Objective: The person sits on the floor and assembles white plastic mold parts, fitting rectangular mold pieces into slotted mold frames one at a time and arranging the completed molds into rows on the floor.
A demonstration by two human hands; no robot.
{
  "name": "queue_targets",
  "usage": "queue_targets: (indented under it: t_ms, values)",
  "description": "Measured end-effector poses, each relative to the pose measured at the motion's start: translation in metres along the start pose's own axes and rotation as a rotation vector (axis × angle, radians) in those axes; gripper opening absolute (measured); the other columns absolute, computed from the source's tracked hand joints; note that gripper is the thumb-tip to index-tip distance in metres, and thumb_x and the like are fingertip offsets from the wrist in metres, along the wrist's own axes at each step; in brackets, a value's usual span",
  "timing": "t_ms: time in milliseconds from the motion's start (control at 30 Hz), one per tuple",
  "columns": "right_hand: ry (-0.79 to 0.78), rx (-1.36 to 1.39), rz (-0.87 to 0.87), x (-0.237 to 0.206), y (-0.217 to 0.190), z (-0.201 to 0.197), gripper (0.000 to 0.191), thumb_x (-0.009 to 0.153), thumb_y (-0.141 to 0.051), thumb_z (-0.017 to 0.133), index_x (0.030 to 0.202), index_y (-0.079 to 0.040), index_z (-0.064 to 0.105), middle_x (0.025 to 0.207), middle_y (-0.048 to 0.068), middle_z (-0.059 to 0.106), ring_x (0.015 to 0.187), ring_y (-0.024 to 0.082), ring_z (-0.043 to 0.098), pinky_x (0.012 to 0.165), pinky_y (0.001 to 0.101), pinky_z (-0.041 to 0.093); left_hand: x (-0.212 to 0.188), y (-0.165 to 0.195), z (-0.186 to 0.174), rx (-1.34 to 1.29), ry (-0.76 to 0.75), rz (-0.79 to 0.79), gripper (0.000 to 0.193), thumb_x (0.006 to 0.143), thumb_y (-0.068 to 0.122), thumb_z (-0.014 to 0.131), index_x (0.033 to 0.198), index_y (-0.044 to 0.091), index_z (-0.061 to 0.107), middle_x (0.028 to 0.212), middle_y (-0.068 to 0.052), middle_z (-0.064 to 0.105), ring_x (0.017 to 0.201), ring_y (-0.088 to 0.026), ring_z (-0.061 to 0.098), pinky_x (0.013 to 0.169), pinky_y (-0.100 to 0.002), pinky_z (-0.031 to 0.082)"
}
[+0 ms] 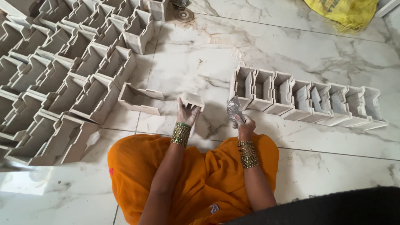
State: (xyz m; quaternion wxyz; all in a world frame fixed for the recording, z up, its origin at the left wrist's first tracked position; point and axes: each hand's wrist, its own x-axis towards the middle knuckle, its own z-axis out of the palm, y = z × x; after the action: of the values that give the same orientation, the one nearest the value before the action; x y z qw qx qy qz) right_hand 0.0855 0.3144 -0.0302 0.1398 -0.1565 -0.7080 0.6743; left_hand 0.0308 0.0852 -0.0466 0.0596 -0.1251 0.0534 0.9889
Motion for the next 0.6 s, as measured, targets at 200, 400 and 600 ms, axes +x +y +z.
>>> queue_targets:
  t_ms: [200, 400, 600]
  values:
    - [-0.068, -0.079, -0.031, 0.01, 0.009, 0.011, 0.02, 0.09, -0.011, 0.078, 0.096, 0.007, 0.073, 0.073, 0.005, 0.069, 0.054, 0.009, 0.06, 0.048, 0.0253, 0.05, 0.03, 0.002, 0.014, 0.138, 0.326, 0.14, 0.068, 0.092, 0.061, 0.05, 0.148, 0.023, 0.037, 0.145, -0.017, 0.043, 0.13, -0.043, 0.047, 0.109, -0.065, 0.045]
    - [-0.089, 0.041, 0.083, 0.017, 0.021, 0.01, 0.019, 0.089, -0.009, 0.076, 0.1, 0.006, 0.073, 0.077, 0.007, 0.072, 0.053, 0.01, 0.062, 0.046, 0.0263, 0.053, 0.066, -0.009, 0.034, 0.17, 0.58, 0.089, 0.074, 0.099, 0.063, 0.049, 0.15, 0.01, 0.039, 0.149, -0.021, 0.045, 0.134, -0.041, 0.049, 0.108, -0.063, 0.047]
    - [-0.119, 0.123, 0.102, 0.021, 0.033, 0.002, 0.02, 0.09, -0.009, 0.076, 0.102, 0.007, 0.073, 0.076, 0.005, 0.069, 0.053, 0.009, 0.059, 0.047, 0.0249, 0.051, 0.068, -0.001, 0.017, 0.317, 0.32, 0.042, 0.057, 0.105, 0.05, 0.052, 0.14, 0.006, 0.054, 0.13, -0.016, 0.061, 0.122, -0.037, 0.06, 0.104, -0.056, 0.053]
